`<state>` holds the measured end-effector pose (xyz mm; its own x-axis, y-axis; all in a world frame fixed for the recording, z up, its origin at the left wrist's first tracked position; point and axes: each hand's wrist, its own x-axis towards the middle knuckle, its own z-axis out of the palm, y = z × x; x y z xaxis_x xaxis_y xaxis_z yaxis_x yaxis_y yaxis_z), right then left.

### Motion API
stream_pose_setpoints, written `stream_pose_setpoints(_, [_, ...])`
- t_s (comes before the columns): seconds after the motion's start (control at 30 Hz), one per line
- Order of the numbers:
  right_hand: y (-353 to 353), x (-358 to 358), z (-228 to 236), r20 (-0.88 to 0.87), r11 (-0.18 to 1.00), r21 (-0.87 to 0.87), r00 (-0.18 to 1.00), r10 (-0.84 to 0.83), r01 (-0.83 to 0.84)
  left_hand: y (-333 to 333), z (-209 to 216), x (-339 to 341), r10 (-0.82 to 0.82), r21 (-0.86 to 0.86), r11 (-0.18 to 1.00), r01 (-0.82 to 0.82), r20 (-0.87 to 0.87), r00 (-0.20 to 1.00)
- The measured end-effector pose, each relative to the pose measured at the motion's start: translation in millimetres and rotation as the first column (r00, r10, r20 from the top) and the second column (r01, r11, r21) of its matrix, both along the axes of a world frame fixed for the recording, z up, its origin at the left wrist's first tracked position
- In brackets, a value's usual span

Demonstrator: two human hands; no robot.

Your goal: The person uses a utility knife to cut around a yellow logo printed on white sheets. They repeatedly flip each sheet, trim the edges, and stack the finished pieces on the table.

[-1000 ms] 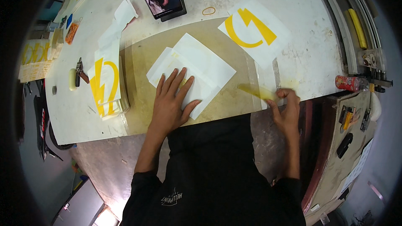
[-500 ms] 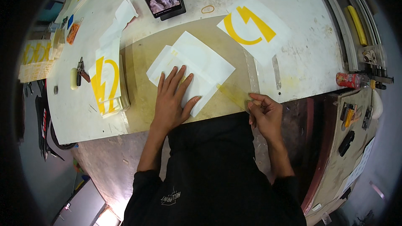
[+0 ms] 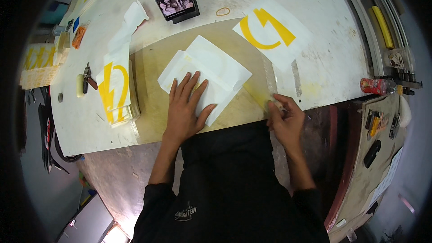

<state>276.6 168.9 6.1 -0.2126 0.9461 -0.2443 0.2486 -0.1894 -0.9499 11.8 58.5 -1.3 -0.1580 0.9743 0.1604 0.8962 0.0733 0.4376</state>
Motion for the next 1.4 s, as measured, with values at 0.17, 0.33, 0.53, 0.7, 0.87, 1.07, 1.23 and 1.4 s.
stream_pose_setpoints(0.17, [-6.8,-37.5,4.7,0.505,0.832,0.478,0.863,0.003,-0.282,2.8,3.3,-2.4,-0.014,-0.025,1.000,0.013,-0.010,1.000])
stream_pose_setpoints(0.33, [-13.1,-25.2,-6.3,0.661,0.530,0.569,0.733,0.160,-0.628,21.5,8.7,-10.8,-0.028,-0.001,1.000,0.028,0.003,1.000])
stream_pose_setpoints(0.53, [-18.1,-33.9,-3.4,0.769,0.505,0.463,0.614,0.181,-0.729,36.0,-7.8,-16.0,-0.022,-0.022,1.000,0.021,-0.075,0.997])
stream_pose_setpoints(0.7, [-32.2,-13.1,-5.6,0.610,0.307,0.429,0.523,0.595,-0.850,35.6,-7.2,-22.7,-0.043,-0.028,0.999,0.043,0.011,0.999])
stream_pose_setpoints(0.87, [-26.3,-7.4,-11.2,0.595,0.319,0.469,0.562,0.575,-0.823,38.2,11.4,-20.1,0.008,-0.068,0.998,-0.010,-0.025,1.000])
stream_pose_setpoints(1.07, [-20.3,-19.2,-17.8,0.576,0.411,0.497,0.645,0.502,-0.764,51.9,6.0,-33.2,-0.186,0.020,0.982,0.187,-0.053,0.981])
stream_pose_setpoints(1.23, [-28.6,-23.0,-11.0,0.711,0.399,0.460,0.598,0.370,-0.793,55.3,0.2,-27.3,-0.297,-0.076,0.954,0.289,-0.129,0.946])
stream_pose_setpoints(1.4, [-32.9,-39.8,-7.8,0.776,0.412,0.427,0.561,0.290,-0.805,57.6,6.4,-22.1,-0.285,-0.060,0.958,0.280,-0.118,0.951])
